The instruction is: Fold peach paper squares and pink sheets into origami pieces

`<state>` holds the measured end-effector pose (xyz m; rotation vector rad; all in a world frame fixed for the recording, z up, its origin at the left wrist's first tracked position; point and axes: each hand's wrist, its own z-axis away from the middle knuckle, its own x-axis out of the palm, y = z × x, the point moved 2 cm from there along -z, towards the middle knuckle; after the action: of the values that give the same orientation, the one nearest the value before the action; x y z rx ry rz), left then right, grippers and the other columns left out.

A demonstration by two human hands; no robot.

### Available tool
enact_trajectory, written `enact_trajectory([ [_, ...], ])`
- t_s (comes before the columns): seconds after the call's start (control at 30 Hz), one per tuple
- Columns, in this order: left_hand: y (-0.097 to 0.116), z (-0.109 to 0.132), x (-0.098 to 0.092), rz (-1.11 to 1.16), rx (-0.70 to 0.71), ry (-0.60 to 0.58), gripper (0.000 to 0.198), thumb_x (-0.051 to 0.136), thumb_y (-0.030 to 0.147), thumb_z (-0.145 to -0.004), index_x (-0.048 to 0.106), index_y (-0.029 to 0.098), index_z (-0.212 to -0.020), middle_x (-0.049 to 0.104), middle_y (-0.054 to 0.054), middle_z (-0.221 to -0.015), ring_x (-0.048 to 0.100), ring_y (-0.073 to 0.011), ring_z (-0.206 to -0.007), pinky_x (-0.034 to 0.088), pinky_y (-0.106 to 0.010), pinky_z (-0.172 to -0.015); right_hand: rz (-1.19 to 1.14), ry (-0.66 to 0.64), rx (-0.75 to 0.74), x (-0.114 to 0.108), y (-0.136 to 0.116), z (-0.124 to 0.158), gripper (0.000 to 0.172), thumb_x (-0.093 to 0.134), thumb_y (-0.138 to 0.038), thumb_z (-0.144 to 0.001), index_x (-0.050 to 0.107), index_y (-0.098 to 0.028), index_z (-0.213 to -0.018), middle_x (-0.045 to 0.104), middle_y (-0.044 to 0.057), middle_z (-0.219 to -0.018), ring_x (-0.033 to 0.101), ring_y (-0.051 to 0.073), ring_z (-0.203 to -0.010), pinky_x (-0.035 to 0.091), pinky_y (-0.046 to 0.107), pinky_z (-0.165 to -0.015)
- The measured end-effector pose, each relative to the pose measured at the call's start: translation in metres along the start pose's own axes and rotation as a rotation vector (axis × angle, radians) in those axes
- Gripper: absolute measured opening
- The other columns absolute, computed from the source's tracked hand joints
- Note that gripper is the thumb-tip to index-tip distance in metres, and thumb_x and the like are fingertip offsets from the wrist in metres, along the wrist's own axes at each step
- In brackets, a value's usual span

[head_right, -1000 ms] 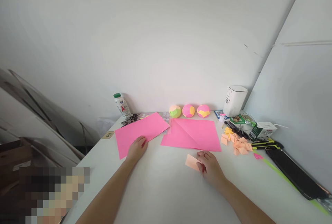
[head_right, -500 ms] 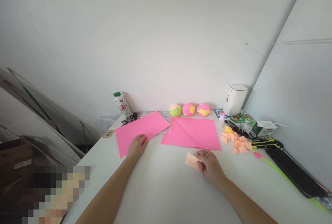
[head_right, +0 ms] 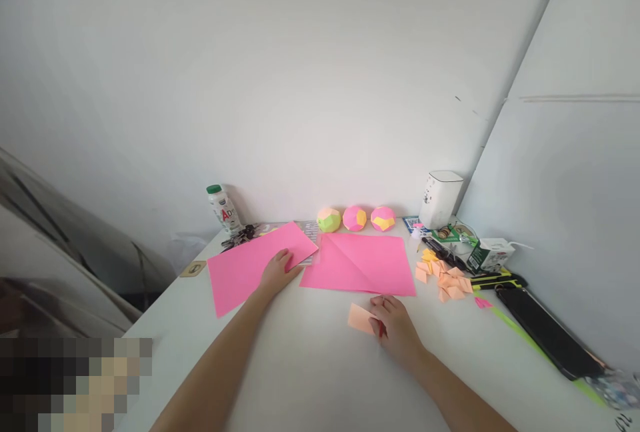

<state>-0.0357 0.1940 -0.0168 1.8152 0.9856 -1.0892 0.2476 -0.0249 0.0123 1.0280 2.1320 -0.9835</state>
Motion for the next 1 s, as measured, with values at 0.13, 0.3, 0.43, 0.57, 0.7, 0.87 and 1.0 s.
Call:
enact_trajectory([
  [0.13,-0.004,-0.001,0.002,0.046,-0.017,-0.002,0.034,0.055,0.035,-0.091,0.054,0.017,-0.119,0.053,-0.009,-0.125,0.055,-0.0228,-0.108,0.048,-0.045,-0.090,-0.008,-0.010,0.007,-0.003,-0.003,-0.001,0.022,0.043,-0.012,-0.085,0.054,-0.022,-0.069,0.059,0.003,-0.077,0.056,0.018,-0.072,0.048,0.032,-0.063],
  [0.3,-0.010,0.003,0.004,0.096,-0.013,-0.011,0.032,0.055,0.034,-0.091,0.054,0.017,-0.118,0.054,-0.009,-0.122,0.057,-0.0215,-0.104,0.049,-0.043,-0.088,-0.031,-0.040,0.020,-0.002,-0.001,0.000,0.022,0.042,-0.011,-0.086,0.053,-0.022,-0.070,0.060,0.004,-0.083,0.055,0.018,-0.075,0.048,0.035,-0.066],
  [0.43,-0.012,0.003,0.006,0.127,-0.017,0.000,0.032,0.054,0.034,-0.091,0.054,0.017,-0.118,0.055,-0.009,-0.122,0.057,-0.0212,-0.104,0.050,-0.043,-0.087,-0.031,-0.052,0.015,0.000,0.001,0.000,0.021,0.043,-0.014,-0.087,0.053,-0.022,-0.071,0.060,0.005,-0.083,0.056,0.019,-0.076,0.049,0.035,-0.066],
  [0.57,-0.013,0.003,0.008,0.152,-0.021,0.016,0.032,0.055,0.034,-0.091,0.054,0.017,-0.118,0.055,-0.009,-0.121,0.057,-0.0211,-0.103,0.050,-0.042,-0.087,-0.023,-0.051,0.006,-0.001,-0.001,-0.001,0.023,0.042,-0.012,-0.087,0.051,-0.022,-0.068,0.060,0.005,-0.083,0.057,0.019,-0.077,0.048,0.034,-0.066],
  [0.7,-0.014,0.003,0.008,0.166,-0.025,0.022,0.032,0.055,0.034,-0.091,0.054,0.017,-0.118,0.055,-0.009,-0.121,0.057,-0.0210,-0.103,0.050,-0.042,-0.087,-0.023,-0.031,-0.009,-0.002,-0.001,0.000,0.020,0.044,-0.012,-0.086,0.053,-0.022,-0.072,0.061,0.005,-0.087,0.057,0.019,-0.080,0.049,0.035,-0.068],
  [0.87,-0.014,0.003,0.009,0.177,-0.033,0.024,0.031,0.054,0.034,-0.091,0.054,0.017,-0.118,0.055,-0.009,-0.121,0.058,-0.0208,-0.102,0.050,-0.042,-0.086,-0.040,-0.050,0.000,-0.001,0.000,0.001,0.024,0.043,-0.009,-0.086,0.049,-0.022,-0.066,0.060,0.004,-0.086,0.057,0.018,-0.079,0.048,0.034,-0.067],
  [1.0,-0.015,0.003,0.009,0.181,-0.031,0.023,0.031,0.054,0.034,-0.091,0.054,0.017,-0.118,0.055,-0.009,-0.121,0.058,-0.0206,-0.102,0.050,-0.042,-0.086,-0.036,-0.039,-0.005,-0.001,0.000,0.000,0.022,0.043,-0.010,-0.085,0.050,-0.022,-0.068,0.060,0.004,-0.084,0.056,0.018,-0.077,0.048,0.034,-0.066],
])
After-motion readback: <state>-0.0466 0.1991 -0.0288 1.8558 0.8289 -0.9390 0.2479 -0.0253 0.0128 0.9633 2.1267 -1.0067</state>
